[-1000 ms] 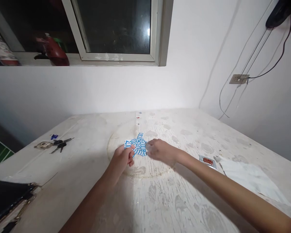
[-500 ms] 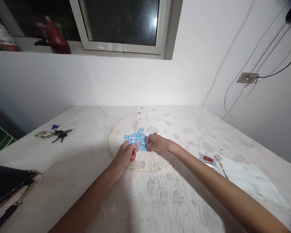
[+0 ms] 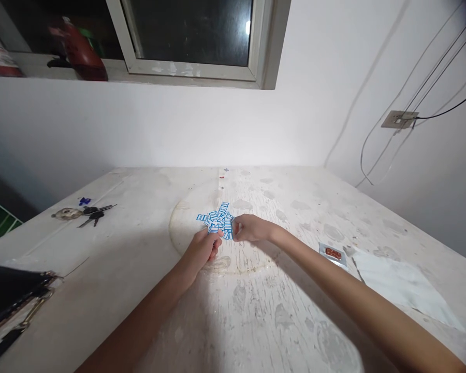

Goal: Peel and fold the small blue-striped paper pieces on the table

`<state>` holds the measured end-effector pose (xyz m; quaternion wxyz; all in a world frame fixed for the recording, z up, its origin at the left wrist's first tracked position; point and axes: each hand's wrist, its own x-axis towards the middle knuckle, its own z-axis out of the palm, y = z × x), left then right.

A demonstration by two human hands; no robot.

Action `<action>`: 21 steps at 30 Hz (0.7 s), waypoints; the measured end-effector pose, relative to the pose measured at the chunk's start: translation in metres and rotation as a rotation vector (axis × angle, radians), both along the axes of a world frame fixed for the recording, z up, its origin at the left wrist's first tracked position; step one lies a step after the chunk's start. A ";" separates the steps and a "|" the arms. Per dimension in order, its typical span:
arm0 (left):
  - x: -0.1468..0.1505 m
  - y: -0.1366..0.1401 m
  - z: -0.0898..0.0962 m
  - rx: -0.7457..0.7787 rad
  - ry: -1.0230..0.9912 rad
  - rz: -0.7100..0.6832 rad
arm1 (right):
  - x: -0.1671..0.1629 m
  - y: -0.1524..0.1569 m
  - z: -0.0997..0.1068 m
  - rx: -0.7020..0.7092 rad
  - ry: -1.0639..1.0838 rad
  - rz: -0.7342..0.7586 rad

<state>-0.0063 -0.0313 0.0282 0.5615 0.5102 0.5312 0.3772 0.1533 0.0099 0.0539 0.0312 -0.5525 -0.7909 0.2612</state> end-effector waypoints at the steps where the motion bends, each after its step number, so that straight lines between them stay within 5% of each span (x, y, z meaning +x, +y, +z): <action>1: 0.000 0.000 -0.001 0.010 0.014 -0.013 | 0.002 0.000 -0.001 -0.004 0.003 0.004; 5: 0.001 -0.001 -0.002 -0.029 -0.046 -0.047 | 0.008 -0.006 -0.002 -0.019 -0.009 -0.005; 11: 0.009 -0.014 0.011 -0.215 -0.315 -0.130 | 0.009 -0.034 0.004 0.145 -0.054 -0.049; 21: 0.008 -0.018 0.011 -0.209 -0.396 -0.162 | -0.005 -0.045 0.012 0.200 -0.336 -0.042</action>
